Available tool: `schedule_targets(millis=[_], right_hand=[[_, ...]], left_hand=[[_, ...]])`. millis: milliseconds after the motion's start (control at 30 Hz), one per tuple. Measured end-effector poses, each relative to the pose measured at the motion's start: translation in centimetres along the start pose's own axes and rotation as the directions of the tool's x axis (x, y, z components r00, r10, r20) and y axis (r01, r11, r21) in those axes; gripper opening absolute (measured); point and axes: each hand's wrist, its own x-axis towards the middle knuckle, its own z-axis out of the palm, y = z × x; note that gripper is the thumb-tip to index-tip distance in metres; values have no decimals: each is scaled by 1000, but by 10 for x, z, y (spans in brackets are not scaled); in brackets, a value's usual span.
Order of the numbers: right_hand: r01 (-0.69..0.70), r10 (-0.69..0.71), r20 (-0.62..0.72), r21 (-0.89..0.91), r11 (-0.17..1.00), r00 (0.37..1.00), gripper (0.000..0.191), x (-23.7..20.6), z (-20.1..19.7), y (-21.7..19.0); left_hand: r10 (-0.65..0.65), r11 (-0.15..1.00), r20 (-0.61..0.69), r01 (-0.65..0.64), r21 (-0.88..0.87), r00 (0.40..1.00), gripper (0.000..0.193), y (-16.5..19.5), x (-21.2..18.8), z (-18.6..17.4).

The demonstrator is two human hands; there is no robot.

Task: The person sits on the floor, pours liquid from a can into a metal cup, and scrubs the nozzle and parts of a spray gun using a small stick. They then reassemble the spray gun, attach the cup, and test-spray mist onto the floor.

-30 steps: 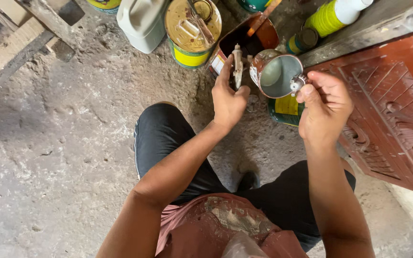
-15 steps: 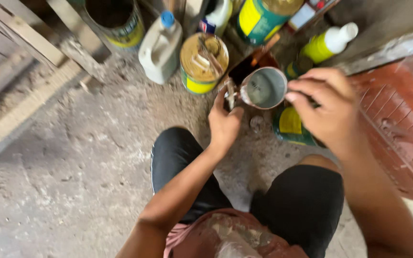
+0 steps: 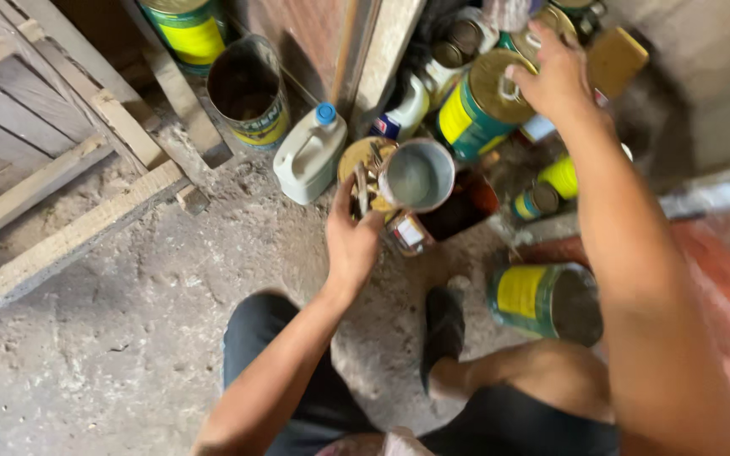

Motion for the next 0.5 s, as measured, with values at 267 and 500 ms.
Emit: schedule_targets(millis=[267,500], right_hand=[[-243,305,243,-253,936,921,89,113,78,89],[72,-189,-264,-398,915,946,26,59,102,149]], left_hand=[[-218,970,-97,227,90,971,73,-18,32,45],[-85,996,-33,85,-3,996,72,-9,73,89]])
